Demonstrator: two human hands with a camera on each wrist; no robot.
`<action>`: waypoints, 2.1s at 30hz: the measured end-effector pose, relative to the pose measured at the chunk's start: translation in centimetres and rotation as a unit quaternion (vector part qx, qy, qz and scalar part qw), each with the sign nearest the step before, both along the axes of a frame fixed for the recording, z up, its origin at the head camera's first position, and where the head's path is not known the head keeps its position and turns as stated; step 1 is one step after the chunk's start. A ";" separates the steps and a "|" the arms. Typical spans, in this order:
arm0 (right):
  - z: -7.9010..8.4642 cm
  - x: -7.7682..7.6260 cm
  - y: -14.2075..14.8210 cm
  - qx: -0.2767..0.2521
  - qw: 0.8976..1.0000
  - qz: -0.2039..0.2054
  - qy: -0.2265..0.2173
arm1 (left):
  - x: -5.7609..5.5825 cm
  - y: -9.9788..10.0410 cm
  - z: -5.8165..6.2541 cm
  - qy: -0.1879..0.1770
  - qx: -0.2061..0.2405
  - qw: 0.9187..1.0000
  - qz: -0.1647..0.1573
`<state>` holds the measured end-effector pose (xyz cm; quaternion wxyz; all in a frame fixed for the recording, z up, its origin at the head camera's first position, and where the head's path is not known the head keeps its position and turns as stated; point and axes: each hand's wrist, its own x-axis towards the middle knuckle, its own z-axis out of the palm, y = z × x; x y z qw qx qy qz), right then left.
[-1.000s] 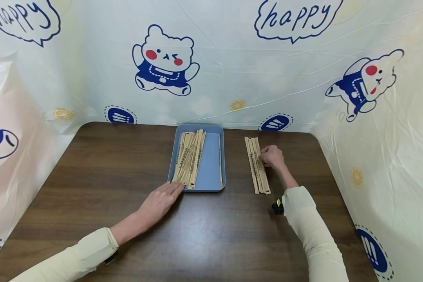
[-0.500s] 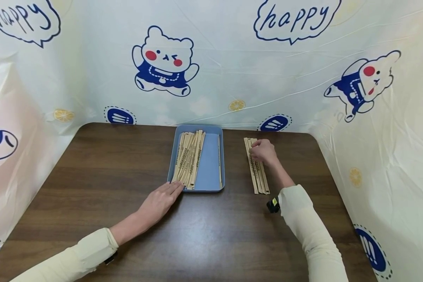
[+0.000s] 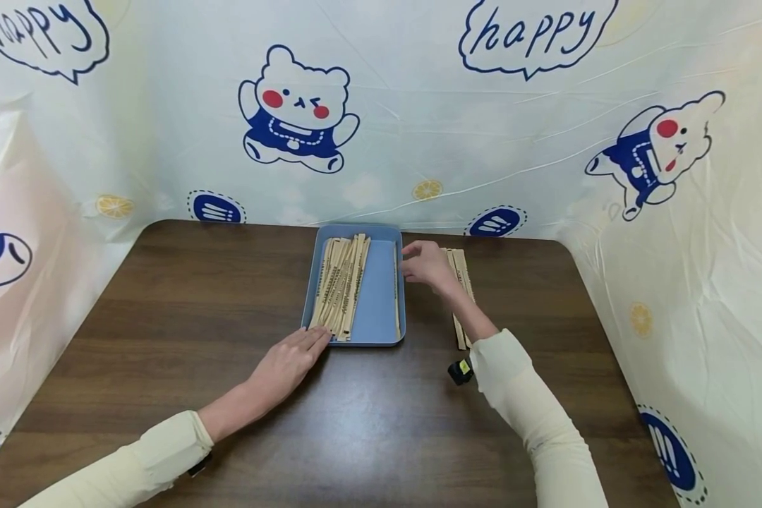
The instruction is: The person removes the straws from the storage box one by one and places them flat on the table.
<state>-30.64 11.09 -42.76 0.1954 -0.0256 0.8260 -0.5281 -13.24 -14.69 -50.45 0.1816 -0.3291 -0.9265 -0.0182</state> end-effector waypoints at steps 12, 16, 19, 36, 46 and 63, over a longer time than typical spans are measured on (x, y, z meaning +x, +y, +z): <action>-1.4 0.6 -4.3 0.101 0.991 0.068 0.063 | 0.0 0.1 0.1 0.009 -0.003 1.000 0.002; -2.1 0.7 -4.7 0.110 0.990 0.072 0.060 | 0.0 0.1 0.0 0.007 0.004 1.000 -0.001; -2.4 0.8 -5.1 0.111 0.989 0.074 0.063 | 0.0 0.1 0.1 0.004 0.005 1.000 0.001; -3.3 1.0 -5.9 0.124 0.989 0.038 0.069 | 0.0 0.0 0.3 -0.003 -0.008 1.000 0.002; -3.6 1.0 -6.3 0.122 0.988 0.039 0.085 | 0.0 0.0 0.0 0.006 -0.003 1.000 0.002; -3.1 0.1 -6.8 0.162 0.985 0.009 0.063 | 0.0 0.0 0.0 -0.001 -0.001 1.000 0.003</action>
